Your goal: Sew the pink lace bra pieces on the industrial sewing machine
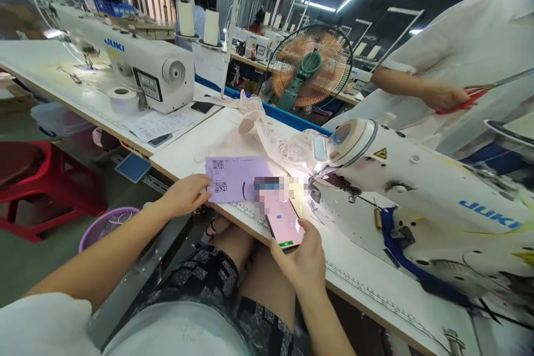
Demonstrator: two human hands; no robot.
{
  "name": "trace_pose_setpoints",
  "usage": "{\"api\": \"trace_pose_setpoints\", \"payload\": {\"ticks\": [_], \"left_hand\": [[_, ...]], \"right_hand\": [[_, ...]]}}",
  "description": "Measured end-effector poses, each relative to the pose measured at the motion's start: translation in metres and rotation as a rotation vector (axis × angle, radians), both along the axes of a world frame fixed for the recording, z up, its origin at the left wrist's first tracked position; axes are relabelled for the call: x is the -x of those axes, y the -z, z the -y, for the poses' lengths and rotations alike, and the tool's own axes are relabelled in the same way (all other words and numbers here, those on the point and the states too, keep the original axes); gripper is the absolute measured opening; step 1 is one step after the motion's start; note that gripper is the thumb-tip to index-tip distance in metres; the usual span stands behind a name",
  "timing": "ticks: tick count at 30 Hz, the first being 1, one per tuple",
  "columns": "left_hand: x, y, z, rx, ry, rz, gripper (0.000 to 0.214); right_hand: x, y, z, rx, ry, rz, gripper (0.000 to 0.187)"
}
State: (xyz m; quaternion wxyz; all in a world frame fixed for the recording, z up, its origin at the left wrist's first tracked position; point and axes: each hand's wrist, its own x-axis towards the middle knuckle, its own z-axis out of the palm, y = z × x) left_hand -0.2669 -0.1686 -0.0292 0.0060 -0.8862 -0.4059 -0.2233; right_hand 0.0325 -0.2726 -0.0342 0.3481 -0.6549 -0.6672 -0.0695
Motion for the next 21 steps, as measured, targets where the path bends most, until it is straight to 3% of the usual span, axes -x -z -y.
{"api": "trace_pose_setpoints", "payload": {"ticks": [4,7,10,14,17,21], "left_hand": [[-0.010,0.006,-0.016,-0.052,-0.093,-0.012,0.029],[-0.015,0.017,-0.021,-0.171,-0.116,0.040,0.021],[-0.016,0.027,-0.021,-0.318,-0.128,0.116,0.015],[-0.017,0.033,-0.022,-0.415,-0.127,0.151,0.016],[-0.018,0.034,-0.024,-0.441,-0.116,0.160,0.017],[-0.019,0.033,-0.025,-0.454,-0.126,0.163,0.018]], "right_hand": [[0.013,0.018,-0.014,0.047,0.038,0.017,0.062],[0.013,0.015,-0.012,0.104,-0.008,0.054,0.071],[0.003,-0.007,-0.001,0.171,-0.126,0.003,0.068],[-0.014,-0.047,0.002,0.221,-0.448,-0.175,0.035],[-0.027,-0.055,-0.027,0.240,-0.555,-0.114,0.040],[-0.044,-0.031,-0.084,0.292,-0.601,0.011,0.048]]}}
